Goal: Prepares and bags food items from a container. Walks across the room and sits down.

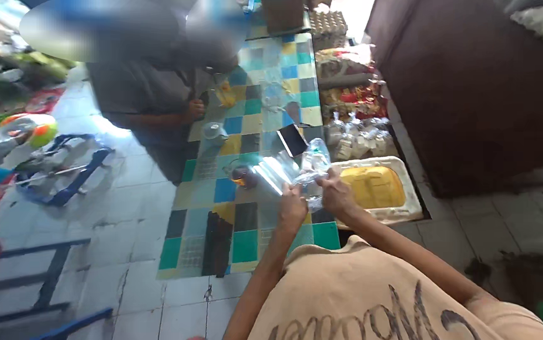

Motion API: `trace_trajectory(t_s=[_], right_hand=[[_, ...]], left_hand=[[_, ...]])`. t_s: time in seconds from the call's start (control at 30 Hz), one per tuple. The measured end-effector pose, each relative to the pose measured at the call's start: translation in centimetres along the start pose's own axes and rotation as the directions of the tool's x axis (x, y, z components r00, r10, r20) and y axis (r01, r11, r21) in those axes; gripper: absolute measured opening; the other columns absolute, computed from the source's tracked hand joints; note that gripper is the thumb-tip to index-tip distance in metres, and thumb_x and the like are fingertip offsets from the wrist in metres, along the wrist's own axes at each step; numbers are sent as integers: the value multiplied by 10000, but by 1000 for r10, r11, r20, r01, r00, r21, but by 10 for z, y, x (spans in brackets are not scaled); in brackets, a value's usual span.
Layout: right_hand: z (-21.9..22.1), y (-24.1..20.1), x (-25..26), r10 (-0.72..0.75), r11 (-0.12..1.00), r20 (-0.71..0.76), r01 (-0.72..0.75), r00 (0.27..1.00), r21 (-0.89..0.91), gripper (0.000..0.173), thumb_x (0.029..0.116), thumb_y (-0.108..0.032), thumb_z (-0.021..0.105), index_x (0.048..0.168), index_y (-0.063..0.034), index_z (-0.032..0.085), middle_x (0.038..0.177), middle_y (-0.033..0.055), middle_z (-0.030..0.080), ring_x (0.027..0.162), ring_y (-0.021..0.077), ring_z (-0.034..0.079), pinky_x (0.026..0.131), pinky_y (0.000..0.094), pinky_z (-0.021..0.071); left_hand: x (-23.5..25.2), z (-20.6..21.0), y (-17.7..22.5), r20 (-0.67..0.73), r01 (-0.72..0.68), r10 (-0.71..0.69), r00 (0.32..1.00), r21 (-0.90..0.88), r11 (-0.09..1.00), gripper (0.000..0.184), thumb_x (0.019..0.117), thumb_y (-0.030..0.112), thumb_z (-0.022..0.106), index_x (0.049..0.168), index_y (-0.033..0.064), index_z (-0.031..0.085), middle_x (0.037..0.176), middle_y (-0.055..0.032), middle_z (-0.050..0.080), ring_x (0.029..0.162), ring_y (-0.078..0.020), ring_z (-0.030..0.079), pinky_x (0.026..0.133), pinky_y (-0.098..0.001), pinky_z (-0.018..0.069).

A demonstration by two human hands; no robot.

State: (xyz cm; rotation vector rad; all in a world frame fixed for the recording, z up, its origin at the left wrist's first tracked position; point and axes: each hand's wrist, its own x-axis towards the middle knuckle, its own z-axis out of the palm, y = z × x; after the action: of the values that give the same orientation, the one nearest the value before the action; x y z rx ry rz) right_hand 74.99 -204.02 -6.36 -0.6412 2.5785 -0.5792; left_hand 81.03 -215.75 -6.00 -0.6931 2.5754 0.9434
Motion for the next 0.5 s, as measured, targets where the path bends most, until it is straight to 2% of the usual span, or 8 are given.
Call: trace_trajectory(t_s=[0.07,0.13,0.17,0.23,0.3,0.33,0.43,0.5], right_hand=[[9,7,-4,139,989,135,-131,981,-66,472,979,63,529,1445,-8,531,1558,317,354,1200,485,599,948,572,533],[21,24,-8,153,988,219,-150,964,-30,460,994,44,496,1451,-8,522,1527,314,390,1215,467,595,979,549,524],[27,37,-12,108,992,249,-122,962,40,459,988,22,499,1439,-38,555,1499,305,428,1215,446,601,991,532,522],[44,69,-24,-88,954,258,7,962,300,422,971,-57,573,1382,-102,655,1393,284,537,1192,383,609,993,472,515],[53,97,-41,-288,820,247,105,925,563,343,986,-100,629,1319,-91,709,1356,270,587,1222,330,593,1008,406,502],[53,112,-48,-343,761,258,106,903,640,309,992,-105,632,1284,-66,725,1357,257,609,1251,319,594,1033,408,496],[37,164,-59,-340,712,382,-30,859,702,285,1025,-103,577,1251,-2,717,1292,169,693,1200,223,659,1049,389,509],[18,200,-54,-184,711,482,-223,857,667,304,1048,-103,531,1277,41,670,1229,176,704,1061,195,700,974,374,548]], left_hand=[[-1,22,-2,-28,-91,91,995,12,996,418,1000,47,563,1406,125,623,1449,-252,500,1223,-385,599,1024,-491,499],[-2,45,-14,-126,-184,183,975,-1,983,363,964,1,581,1256,148,740,1401,-261,555,1145,-392,649,962,-481,539],[-2,55,-22,-173,-214,209,963,-9,977,347,930,-34,590,1172,129,779,1368,-265,587,1098,-399,674,923,-490,557],[-2,67,-41,-194,-192,187,963,-7,981,300,911,-72,582,1100,44,784,1331,-265,619,1078,-415,685,907,-525,562],[-4,74,-60,-175,-118,118,977,11,993,248,938,-67,548,1087,-55,746,1318,-277,624,1119,-431,668,947,-552,538],[-5,75,-69,-183,-96,96,978,8,995,242,941,-70,540,1083,-83,735,1304,-292,626,1129,-442,661,961,-558,529],[-12,78,-88,-207,-47,39,978,-32,998,237,935,-70,543,1086,-112,721,1294,-331,614,1153,-468,641,985,-567,509],[-18,79,-90,-218,-30,19,976,-45,999,240,933,-57,560,1103,-101,724,1286,-333,617,1154,-465,639,986,-564,503]])
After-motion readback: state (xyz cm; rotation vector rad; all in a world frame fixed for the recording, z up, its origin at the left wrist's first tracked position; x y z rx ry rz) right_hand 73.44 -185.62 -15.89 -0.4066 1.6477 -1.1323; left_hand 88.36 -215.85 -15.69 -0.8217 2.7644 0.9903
